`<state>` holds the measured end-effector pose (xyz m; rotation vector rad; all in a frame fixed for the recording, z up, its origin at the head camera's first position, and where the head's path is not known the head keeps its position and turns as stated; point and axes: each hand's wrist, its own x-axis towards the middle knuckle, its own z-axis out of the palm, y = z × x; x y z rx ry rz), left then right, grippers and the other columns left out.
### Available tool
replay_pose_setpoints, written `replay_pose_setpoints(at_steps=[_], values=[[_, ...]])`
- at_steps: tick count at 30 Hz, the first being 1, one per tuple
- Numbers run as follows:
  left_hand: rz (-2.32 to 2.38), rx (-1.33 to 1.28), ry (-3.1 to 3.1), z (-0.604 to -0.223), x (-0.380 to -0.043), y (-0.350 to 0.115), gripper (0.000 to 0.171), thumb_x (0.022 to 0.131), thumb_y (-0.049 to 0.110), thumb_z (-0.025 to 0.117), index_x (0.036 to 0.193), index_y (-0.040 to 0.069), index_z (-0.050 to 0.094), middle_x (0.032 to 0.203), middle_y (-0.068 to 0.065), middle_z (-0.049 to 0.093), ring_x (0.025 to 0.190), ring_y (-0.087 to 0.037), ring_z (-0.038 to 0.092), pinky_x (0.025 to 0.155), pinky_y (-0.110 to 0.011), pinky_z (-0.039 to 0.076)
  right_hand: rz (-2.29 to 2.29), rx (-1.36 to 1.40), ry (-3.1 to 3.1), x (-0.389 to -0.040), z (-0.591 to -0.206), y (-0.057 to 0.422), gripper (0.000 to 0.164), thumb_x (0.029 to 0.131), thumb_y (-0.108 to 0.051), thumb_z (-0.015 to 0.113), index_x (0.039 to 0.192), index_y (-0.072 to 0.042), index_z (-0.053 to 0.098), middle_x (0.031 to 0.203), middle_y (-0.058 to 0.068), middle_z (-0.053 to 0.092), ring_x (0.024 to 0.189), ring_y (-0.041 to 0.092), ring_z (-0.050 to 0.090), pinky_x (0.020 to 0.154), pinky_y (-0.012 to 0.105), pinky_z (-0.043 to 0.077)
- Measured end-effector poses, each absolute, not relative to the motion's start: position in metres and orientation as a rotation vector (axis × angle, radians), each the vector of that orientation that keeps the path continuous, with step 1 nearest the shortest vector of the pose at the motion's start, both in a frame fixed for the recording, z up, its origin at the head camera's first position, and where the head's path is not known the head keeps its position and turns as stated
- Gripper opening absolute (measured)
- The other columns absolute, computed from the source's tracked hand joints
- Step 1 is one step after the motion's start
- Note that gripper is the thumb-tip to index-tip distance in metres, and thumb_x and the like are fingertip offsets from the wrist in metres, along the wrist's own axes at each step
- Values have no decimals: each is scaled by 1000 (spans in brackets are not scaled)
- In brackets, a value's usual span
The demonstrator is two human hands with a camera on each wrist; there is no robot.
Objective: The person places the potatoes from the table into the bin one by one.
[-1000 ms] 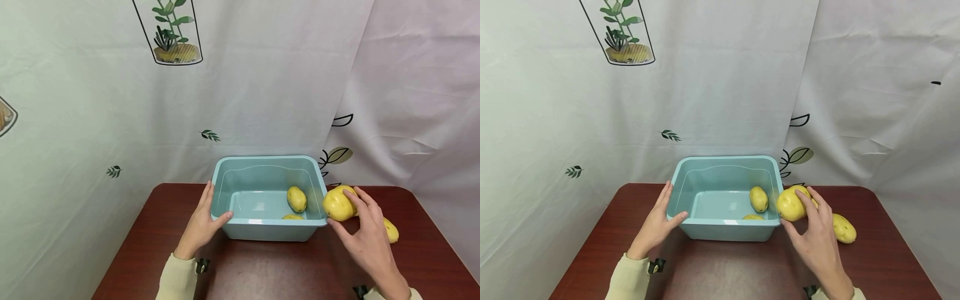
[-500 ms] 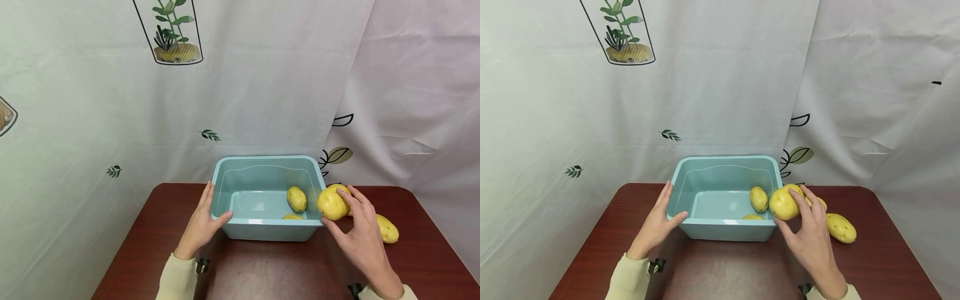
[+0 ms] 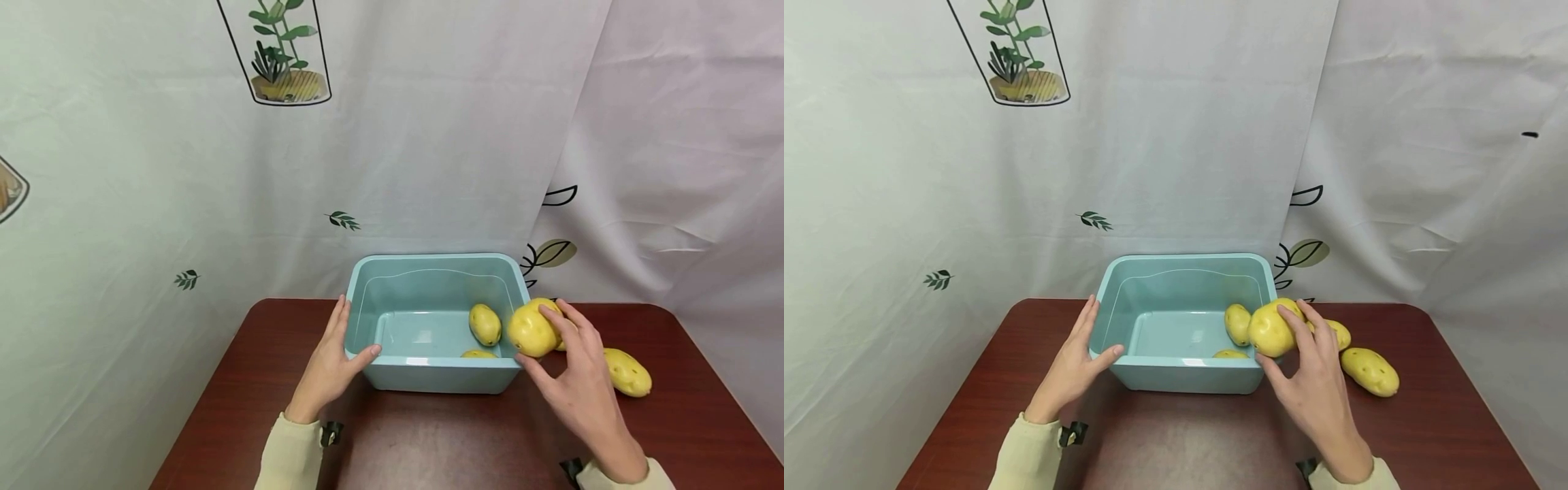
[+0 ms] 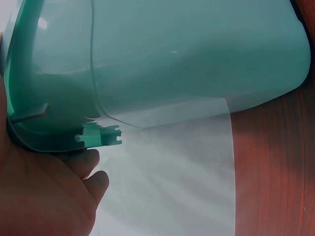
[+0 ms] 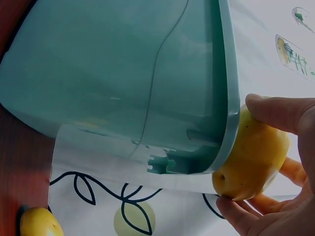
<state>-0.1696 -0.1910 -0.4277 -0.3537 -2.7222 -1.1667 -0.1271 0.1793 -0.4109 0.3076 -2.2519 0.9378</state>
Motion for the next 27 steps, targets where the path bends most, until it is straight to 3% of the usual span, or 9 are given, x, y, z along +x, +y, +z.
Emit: replay_pose_setpoints(at_steps=[3,10,12,18,21,24,27], values=[[-1173,-354,-2721,-428,-170,-191,103,89,57,70,162,10,14,168,8,3,149,-27,28,110,-56,36,941,307,-2255,-128,-411,177,85,64,-3,93,141,-8,57,149,21,44,133,42,40,105,28,29],[-1171,-355,-2723,-429,-170,-191,103,89,57,69,162,11,14,168,8,3,149,-26,27,111,-56,35,952,299,-2287,-129,-410,173,83,66,-3,91,141,-7,56,150,21,42,132,44,38,93,51,36],[-1167,-355,-2724,-429,-170,-191,103,89,57,69,162,11,14,168,8,3,149,-26,27,111,-56,35,945,296,-2297,-130,-410,172,83,67,-3,91,141,-8,56,150,21,42,133,44,39,94,49,36],[-1166,-353,-2725,-428,-170,-191,103,89,57,69,162,11,13,168,9,3,149,-26,27,111,-56,35,929,294,-2305,-131,-411,169,83,67,-5,92,142,-9,56,150,20,42,132,41,41,98,23,32],[-1168,-353,-2725,-428,-169,-191,103,89,57,69,162,11,13,168,9,3,149,-26,27,111,-56,35,928,304,-2296,-132,-411,167,83,67,-6,92,142,-8,56,149,20,43,131,41,42,97,16,29],[-1163,-353,-2723,-428,-169,-191,103,89,57,69,162,11,14,168,9,3,149,-26,28,111,-56,35,934,315,-2287,-134,-411,166,83,67,-6,92,142,-7,56,149,21,43,131,41,42,98,19,30],[-1159,-354,-2722,-428,-169,-191,103,89,57,69,162,11,14,168,8,4,149,-26,28,111,-56,35,946,322,-2287,-136,-411,164,82,68,-6,92,141,-7,56,149,21,43,131,41,42,100,32,36]])
